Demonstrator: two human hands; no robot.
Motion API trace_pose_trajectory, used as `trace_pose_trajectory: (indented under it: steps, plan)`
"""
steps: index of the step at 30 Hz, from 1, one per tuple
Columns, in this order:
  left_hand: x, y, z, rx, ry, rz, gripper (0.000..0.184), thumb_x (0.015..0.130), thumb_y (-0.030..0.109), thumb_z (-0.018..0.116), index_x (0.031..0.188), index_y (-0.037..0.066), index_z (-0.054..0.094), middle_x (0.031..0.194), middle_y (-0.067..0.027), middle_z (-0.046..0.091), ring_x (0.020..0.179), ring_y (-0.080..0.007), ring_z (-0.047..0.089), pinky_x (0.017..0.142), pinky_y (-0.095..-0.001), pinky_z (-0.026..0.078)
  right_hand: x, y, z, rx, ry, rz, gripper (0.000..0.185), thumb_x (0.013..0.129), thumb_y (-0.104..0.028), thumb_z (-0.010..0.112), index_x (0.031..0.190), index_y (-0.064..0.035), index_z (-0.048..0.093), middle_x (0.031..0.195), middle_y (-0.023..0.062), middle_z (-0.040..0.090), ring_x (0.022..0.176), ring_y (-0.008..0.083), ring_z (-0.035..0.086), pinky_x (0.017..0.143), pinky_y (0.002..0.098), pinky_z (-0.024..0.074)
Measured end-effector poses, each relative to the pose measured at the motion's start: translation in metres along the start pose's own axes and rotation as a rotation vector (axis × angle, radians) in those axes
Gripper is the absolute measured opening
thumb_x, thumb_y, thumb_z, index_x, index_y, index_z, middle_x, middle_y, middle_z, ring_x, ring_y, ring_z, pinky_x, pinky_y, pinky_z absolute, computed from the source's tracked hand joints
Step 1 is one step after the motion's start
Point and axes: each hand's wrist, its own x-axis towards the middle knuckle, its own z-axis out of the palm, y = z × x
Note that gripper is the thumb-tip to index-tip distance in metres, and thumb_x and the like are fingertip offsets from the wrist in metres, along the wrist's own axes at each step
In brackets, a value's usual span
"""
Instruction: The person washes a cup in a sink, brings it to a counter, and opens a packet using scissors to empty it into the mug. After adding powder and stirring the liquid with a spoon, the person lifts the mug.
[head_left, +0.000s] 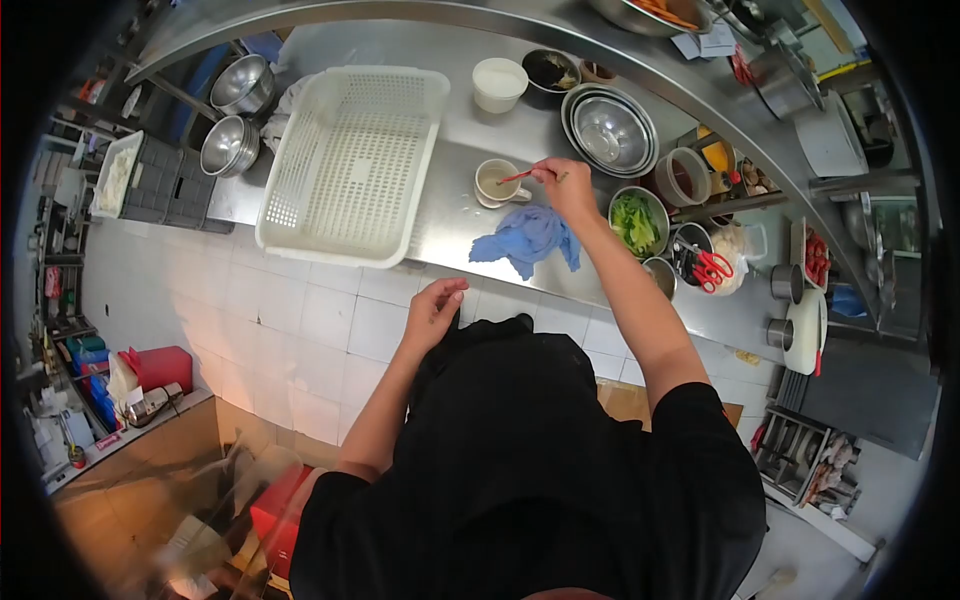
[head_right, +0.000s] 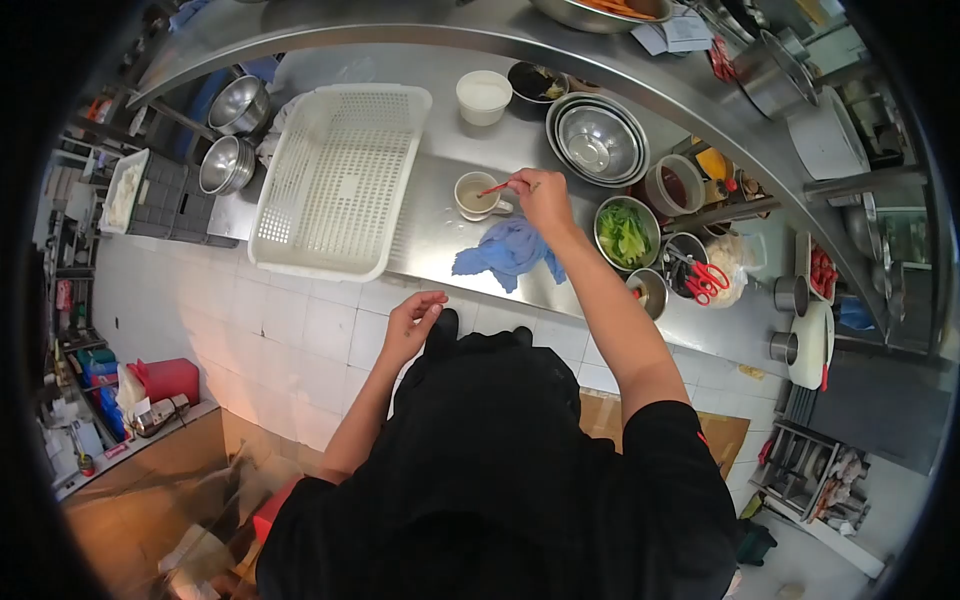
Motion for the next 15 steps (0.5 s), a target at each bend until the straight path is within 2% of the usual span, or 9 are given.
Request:
trace_pose_trajectory:
  steps: [1,3,10,15]
  plan:
    - [0.002,-0.001,-0.003,0.015,0.013,0.013,0.025,0.099,0.013,0.06,0.12,-0.001,0.064,0.112,-0.0103,0.072,0.101,-0.0164,0.068,0.088,-0.0305,0.053,0.002,-0.005,0.0,-0.005,-0.005,0.001,0.01,0.085,-0.008,0.07,0.093,-0.0042,0.075,0.079,0.016,0.07,0.071,0.0311,0.068,0.066,0.0381,0.0525]
    - [0.011,0.002,-0.009,0.026,0.023,0.038,0.025,0.098,0.012,0.06,0.119,0.0,0.065,0.111,-0.0111,0.072,0.099,-0.0168,0.068,0.086,-0.0302,0.053,0.007,-0.015,-0.004,-0.134,-0.021,-0.181,0.007,0.084,-0.008,0.069,0.089,-0.0054,0.074,0.083,0.0168,0.069,0.077,0.0391,0.065,0.07,0.0438,0.0524]
    - [0.053,0.044,-0.009,0.09,0.056,0.225,0.022,0.095,0.01,0.062,0.116,0.002,0.066,0.107,-0.011,0.073,0.091,-0.0195,0.069,0.078,-0.0298,0.054,0.012,-0.042,-0.011,-0.195,-0.109,-0.188,0.01,0.085,-0.006,0.064,0.087,-0.006,0.074,0.085,0.015,0.069,0.079,0.0371,0.066,0.071,0.0443,0.0526]
    - [0.099,0.06,-0.01,0.236,0.075,0.337,0.025,0.091,0.009,0.066,0.115,0.004,0.067,0.109,-0.0114,0.072,0.081,-0.0202,0.068,0.067,-0.0299,0.052,0.016,-0.046,-0.011,-0.328,-0.214,-0.25,0.018,0.079,0.0,0.058,0.087,-0.0068,0.072,0.086,0.014,0.068,0.083,0.0365,0.066,0.073,0.0455,0.0523]
